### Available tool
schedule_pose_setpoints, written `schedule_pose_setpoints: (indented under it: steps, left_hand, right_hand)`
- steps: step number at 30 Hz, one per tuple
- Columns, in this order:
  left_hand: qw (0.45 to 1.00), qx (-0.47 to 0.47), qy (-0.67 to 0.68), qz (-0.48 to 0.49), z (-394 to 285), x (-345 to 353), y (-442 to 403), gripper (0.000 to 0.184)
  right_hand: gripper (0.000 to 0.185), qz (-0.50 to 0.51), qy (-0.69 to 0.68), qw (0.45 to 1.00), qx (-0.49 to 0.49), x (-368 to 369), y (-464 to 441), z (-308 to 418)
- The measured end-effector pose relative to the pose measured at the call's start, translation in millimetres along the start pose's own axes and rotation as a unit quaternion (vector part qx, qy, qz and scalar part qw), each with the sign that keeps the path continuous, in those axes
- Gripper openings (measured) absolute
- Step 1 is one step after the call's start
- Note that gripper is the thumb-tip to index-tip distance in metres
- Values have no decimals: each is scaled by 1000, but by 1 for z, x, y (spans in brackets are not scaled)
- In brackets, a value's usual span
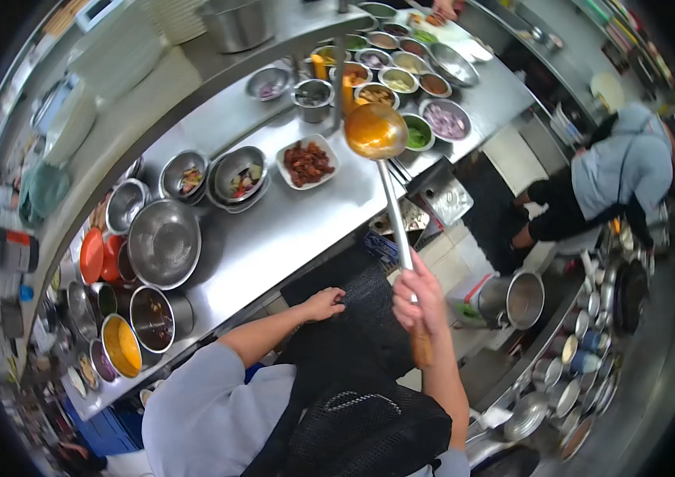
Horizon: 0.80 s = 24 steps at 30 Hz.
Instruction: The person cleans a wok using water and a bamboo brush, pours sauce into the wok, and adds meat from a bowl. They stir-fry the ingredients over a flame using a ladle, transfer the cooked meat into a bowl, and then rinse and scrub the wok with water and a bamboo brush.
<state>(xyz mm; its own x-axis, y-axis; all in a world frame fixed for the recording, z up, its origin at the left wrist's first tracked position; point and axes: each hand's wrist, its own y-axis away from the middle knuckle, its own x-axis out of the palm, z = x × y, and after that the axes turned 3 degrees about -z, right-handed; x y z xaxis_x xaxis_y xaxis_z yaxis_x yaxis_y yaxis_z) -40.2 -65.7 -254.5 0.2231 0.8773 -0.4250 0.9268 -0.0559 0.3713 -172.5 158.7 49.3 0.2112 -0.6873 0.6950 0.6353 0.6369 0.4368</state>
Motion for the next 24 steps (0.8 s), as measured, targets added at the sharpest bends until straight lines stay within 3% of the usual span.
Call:
schedule_pose_setpoints:
  steps: [1,4,7,9,11,13,15,19,20,21,23,24]
  left_hand:
    - [999,13,-39,26,-6,5,-6,53]
    - [986,76,-111,95,-23,26,-20,53]
    - [975,109,-117,154,-53,48,-32,53]
    - [964,131,-139,183,-52,74,-47,53]
    - [957,92,-111,252,-42,107,-62,52]
    - [926,115,-149,328,-67,142,-61,50]
    - [892,108,-105,425,-38,194,-95,49]
    - [873,192,-190,406,-113,291,-62,52]
    - [839,255,-228,422,-135,318,-61,54]
    - [832,261,-238,428,-172,344,-44,54]
    - [821,304,-239,421,-258,402,10,51]
    - [817,326,-208,427,-294,430,35,48]
  right_hand:
    - [57,39,-145,989,6,-16,21,2]
    - [52,11,-231,970,-71,-53,113,-2]
    - [57,-30,-220,948,-226,-86,226,-29]
    - [62,-148,-179,910,-343,-108,299,-60]
    - [69,-315,-130,842,-417,-116,371,-91]
    - [78,-491,-116,729,-463,-143,430,-138]
    - [78,-675,-78,581,-448,-177,489,-193]
    - [74,-868,-101,365,-322,-225,624,-285]
    - [72,-898,-76,325,-285,-231,655,-300]
    - [71,-924,-53,289,-245,-238,687,-315]
    - [68,-940,-59,290,-170,-257,753,-335]
    - [67,-960,4,240,-144,-291,786,-363]
